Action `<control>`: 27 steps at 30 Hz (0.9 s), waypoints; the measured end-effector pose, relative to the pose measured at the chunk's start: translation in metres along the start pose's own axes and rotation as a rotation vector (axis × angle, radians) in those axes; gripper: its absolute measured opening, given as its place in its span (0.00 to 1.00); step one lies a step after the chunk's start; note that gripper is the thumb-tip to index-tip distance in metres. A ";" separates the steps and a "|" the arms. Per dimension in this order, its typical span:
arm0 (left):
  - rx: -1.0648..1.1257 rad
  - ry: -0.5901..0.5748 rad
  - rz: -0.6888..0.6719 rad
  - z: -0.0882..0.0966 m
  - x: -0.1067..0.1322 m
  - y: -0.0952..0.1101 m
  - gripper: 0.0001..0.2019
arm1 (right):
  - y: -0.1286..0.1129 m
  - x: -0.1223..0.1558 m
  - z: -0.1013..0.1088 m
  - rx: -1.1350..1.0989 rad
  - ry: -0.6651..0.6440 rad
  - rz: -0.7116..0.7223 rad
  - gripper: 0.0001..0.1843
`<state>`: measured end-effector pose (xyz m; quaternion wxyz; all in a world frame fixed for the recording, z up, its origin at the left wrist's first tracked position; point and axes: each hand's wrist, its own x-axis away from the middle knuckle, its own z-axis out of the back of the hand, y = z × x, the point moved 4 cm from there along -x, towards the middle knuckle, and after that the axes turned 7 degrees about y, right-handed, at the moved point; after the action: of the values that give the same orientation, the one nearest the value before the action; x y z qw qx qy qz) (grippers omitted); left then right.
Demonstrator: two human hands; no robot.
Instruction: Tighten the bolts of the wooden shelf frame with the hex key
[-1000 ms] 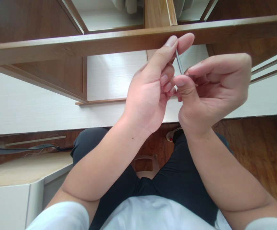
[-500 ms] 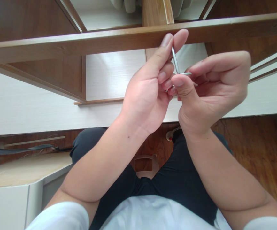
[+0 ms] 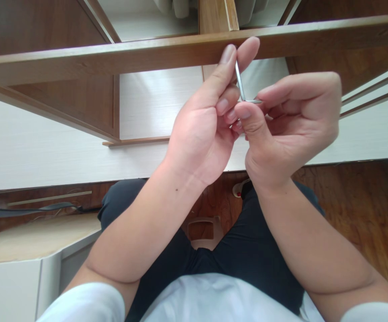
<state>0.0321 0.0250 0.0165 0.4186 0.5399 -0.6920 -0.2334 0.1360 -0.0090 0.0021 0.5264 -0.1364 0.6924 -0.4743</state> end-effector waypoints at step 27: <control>0.130 0.082 0.018 0.000 0.000 -0.002 0.04 | -0.005 0.000 -0.003 -0.065 -0.011 0.088 0.10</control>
<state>0.0330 0.0247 0.0152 0.4128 0.5689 -0.6926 -0.1620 0.1316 -0.0098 0.0058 0.5457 -0.1255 0.7099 -0.4272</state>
